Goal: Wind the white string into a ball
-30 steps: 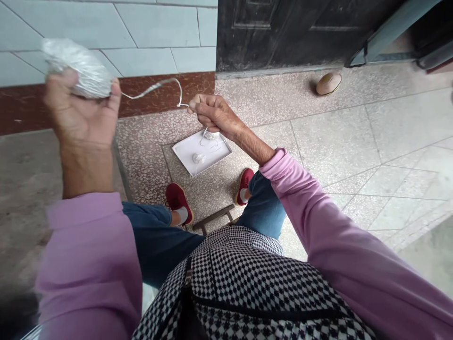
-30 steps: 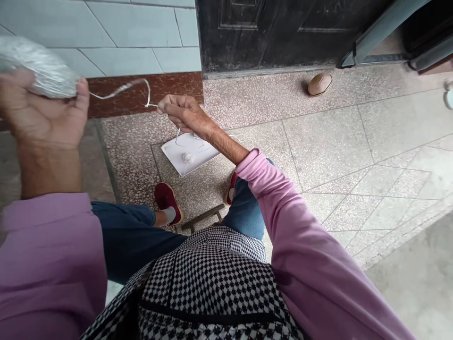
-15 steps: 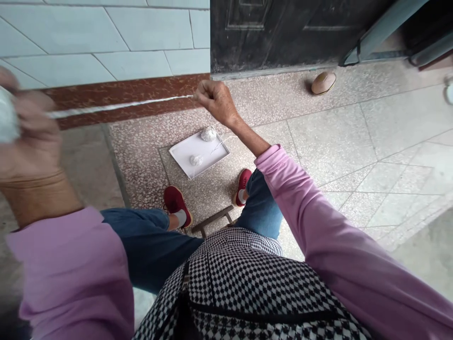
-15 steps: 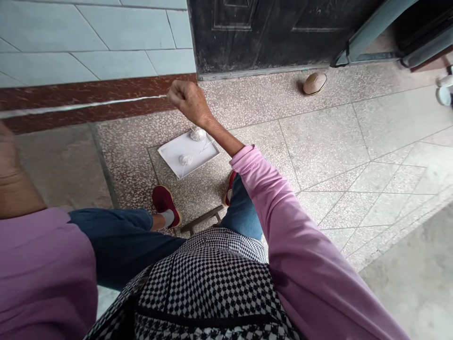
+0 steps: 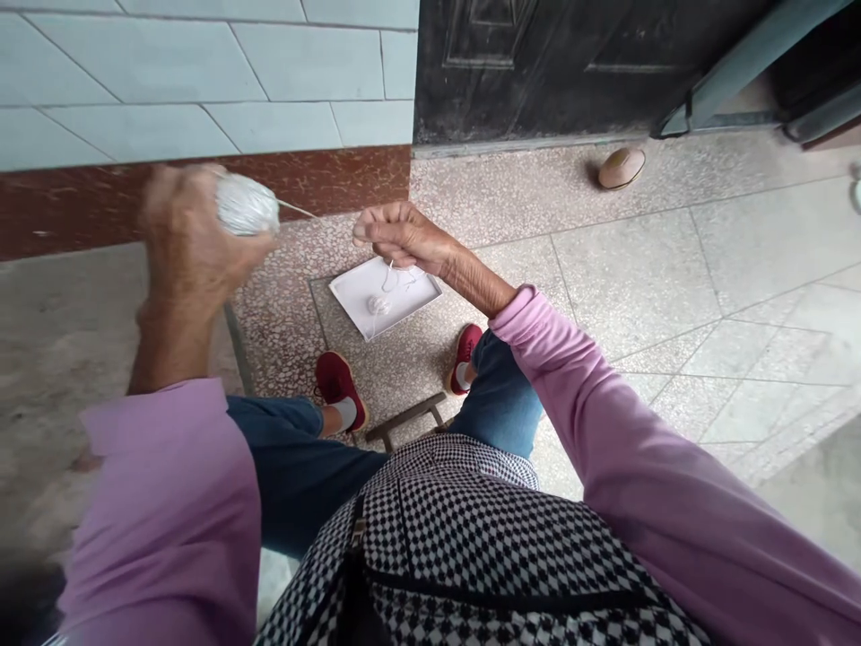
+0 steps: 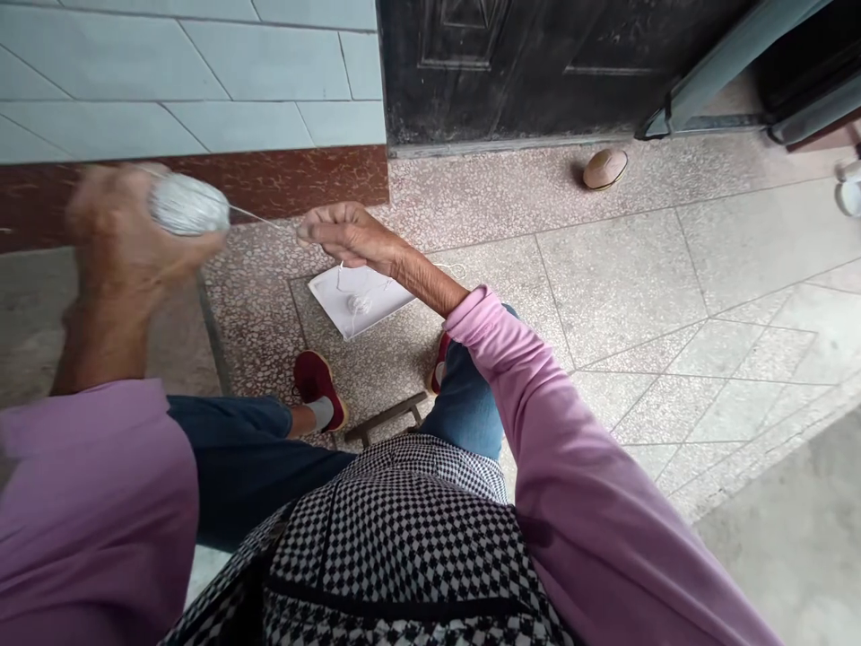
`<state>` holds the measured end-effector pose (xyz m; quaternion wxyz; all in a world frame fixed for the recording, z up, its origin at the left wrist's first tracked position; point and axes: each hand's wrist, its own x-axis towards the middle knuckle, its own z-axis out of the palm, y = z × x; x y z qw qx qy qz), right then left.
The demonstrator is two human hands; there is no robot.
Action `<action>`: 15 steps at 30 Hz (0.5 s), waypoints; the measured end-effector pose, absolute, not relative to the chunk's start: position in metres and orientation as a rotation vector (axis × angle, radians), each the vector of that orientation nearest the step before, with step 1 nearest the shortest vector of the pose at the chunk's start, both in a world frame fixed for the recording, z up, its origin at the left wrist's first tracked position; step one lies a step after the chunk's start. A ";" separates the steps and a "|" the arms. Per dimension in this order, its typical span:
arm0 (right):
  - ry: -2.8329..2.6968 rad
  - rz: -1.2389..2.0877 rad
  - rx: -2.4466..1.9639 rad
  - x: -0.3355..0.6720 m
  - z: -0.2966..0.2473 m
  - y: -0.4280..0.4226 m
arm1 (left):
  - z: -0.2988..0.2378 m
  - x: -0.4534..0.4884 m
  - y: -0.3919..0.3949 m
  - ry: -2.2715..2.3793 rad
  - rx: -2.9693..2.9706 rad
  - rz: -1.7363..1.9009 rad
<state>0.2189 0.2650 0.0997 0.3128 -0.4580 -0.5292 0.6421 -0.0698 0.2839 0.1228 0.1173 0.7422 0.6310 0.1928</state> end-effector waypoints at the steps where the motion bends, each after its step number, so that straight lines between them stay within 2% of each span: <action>1: -1.428 1.640 -1.222 0.219 0.100 0.268 | 0.121 -0.078 0.287 1.910 2.176 0.617; 4: -1.509 1.420 -1.257 0.224 0.097 0.283 | 0.115 -0.100 0.289 1.817 2.258 0.624; 9: -1.658 1.178 -1.295 0.236 0.082 0.301 | 0.104 -0.116 0.283 1.618 2.284 0.214; 15: -1.827 0.912 -1.417 0.235 0.068 0.306 | 0.115 -0.109 0.279 1.723 2.273 0.432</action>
